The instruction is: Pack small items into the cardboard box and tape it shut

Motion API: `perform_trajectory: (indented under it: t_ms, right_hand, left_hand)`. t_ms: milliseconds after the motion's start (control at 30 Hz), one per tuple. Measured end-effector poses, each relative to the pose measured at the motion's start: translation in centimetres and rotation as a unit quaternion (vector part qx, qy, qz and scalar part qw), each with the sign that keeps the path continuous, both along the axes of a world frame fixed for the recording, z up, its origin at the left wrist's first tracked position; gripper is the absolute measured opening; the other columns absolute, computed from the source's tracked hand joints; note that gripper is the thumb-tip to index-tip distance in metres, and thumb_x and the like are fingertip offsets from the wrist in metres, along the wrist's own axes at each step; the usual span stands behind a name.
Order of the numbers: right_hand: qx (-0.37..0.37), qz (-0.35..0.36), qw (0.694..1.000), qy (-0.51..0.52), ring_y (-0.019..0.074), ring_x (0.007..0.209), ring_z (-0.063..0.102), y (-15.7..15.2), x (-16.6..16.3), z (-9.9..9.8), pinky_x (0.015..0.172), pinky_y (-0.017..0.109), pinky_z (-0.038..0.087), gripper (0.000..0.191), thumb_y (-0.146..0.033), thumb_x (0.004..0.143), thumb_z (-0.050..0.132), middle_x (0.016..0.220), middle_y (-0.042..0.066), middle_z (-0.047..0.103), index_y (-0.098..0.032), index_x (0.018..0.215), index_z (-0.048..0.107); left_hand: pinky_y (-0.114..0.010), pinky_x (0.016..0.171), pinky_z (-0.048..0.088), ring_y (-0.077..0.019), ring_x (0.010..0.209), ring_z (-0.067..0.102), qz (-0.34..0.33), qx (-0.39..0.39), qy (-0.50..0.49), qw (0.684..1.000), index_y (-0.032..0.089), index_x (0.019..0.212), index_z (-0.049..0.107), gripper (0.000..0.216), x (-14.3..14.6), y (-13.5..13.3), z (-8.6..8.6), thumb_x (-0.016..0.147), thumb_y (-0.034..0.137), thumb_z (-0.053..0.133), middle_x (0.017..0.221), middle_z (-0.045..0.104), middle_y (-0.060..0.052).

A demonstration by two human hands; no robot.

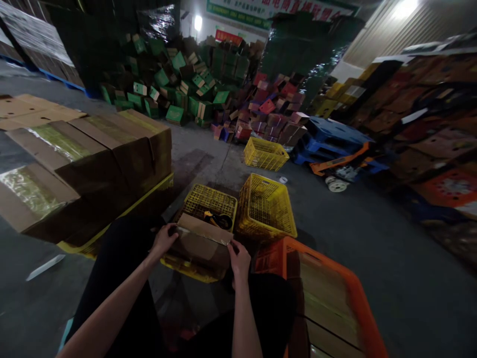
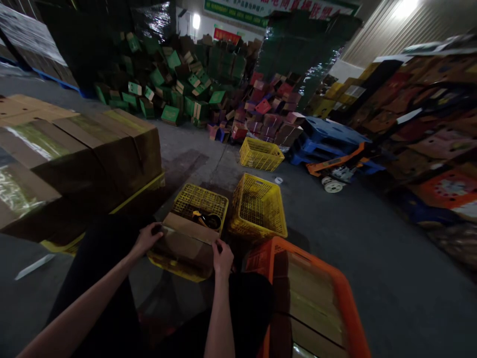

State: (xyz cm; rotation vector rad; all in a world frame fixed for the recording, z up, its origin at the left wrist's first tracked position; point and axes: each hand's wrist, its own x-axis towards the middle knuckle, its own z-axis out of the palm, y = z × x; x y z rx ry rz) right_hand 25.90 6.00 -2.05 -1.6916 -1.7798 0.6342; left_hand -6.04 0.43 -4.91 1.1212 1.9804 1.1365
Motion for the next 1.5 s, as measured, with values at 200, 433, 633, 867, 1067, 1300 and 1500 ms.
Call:
perform_trajectory:
  t_ms: [200, 433, 633, 867, 1067, 1300, 1500]
  right_hand:
    - [0.012, -0.004, 1.0, -0.008, 0.0268, 0.099, 0.07, 0.0, -0.1, -0.4, 0.09, 0.037, 0.051, 0.039, -0.042, 0.086, 0.055, 0.106, 0.013, 0.075, -0.015, 0.107, 0.074]
    - [0.009, -0.004, 1.0, -0.004, 0.0273, 0.101, 0.069, 0.0, 0.0, -0.6, 0.092, 0.038, 0.05, 0.042, -0.043, 0.087, 0.054, 0.107, 0.014, 0.074, -0.014, 0.11, 0.073]
    - [0.002, -0.008, 1.0, 0.007, 0.0277, 0.103, 0.068, -0.1, 0.0, -0.5, 0.094, 0.038, 0.049, 0.045, -0.046, 0.087, 0.053, 0.109, 0.014, 0.074, -0.014, 0.111, 0.073]
    - [0.003, -0.019, 1.0, 0.024, 0.0271, 0.1, 0.069, -0.2, -0.2, 0.2, 0.092, 0.037, 0.051, 0.044, -0.046, 0.085, 0.057, 0.106, 0.013, 0.075, -0.015, 0.108, 0.075]
    - [-0.018, -0.035, 0.998, 0.05, 0.0273, 0.1, 0.07, -0.2, -0.2, 0.5, 0.091, 0.036, 0.051, 0.045, -0.048, 0.082, 0.058, 0.106, 0.012, 0.076, -0.016, 0.108, 0.076]
    - [-0.017, -0.05, 0.997, 0.06, 0.027, 0.101, 0.069, -0.3, -0.4, 0.4, 0.092, 0.036, 0.05, 0.043, -0.047, 0.081, 0.06, 0.107, 0.012, 0.076, -0.017, 0.107, 0.076]
    - [0.002, -0.076, 0.996, 0.035, 0.0271, 0.094, 0.068, -0.3, -0.5, -0.4, 0.088, 0.035, 0.05, 0.039, -0.042, 0.078, 0.062, 0.1, 0.013, 0.074, -0.015, 0.104, 0.076]
  left_hand:
    - [-0.037, 0.09, 0.05, -0.0278, 0.105, 0.066, 0.012, -0.001, -0.028, 1.0, 0.016, 0.104, 0.071, 0.037, 0.1, 0.0, 1.2, 0.088, 0.041, 0.049, 0.107, 0.073, -0.01]
    - [-0.034, 0.075, 0.048, -0.0292, 0.085, 0.068, 0.043, -0.034, -0.019, 0.998, 0.016, 0.085, 0.069, 0.046, 0.2, 1.6, 1.8, 0.079, 0.06, 0.058, 0.085, 0.074, -0.011]
    - [-0.034, 0.078, 0.05, -0.0286, 0.091, 0.069, 0.029, -0.016, -0.03, 0.999, 0.015, 0.094, 0.07, 0.043, 0.1, 1.4, 1.1, 0.076, 0.053, 0.061, 0.095, 0.075, -0.013]
    - [-0.036, 0.081, 0.051, -0.0302, 0.097, 0.069, 0.024, -0.002, -0.026, 0.999, 0.015, 0.098, 0.071, 0.042, 0.0, 0.8, 1.3, 0.077, 0.051, 0.063, 0.1, 0.075, -0.014]
    - [-0.036, 0.082, 0.051, -0.0299, 0.095, 0.069, 0.028, 0.002, -0.017, 0.999, 0.016, 0.097, 0.07, 0.041, 0.3, 0.6, 1.7, 0.08, 0.051, 0.063, 0.098, 0.075, -0.013]
    - [-0.038, 0.088, 0.05, -0.0294, 0.098, 0.068, 0.035, 0.007, -0.007, 0.999, 0.016, 0.097, 0.069, 0.037, 0.6, 0.6, 1.6, 0.08, 0.049, 0.064, 0.1, 0.073, -0.012]
    - [-0.038, 0.088, 0.05, -0.0289, 0.098, 0.068, 0.049, 0.001, -0.006, 0.999, 0.017, 0.101, 0.066, 0.035, 0.6, 0.8, 1.0, 0.08, 0.045, 0.066, 0.1, 0.073, -0.012]
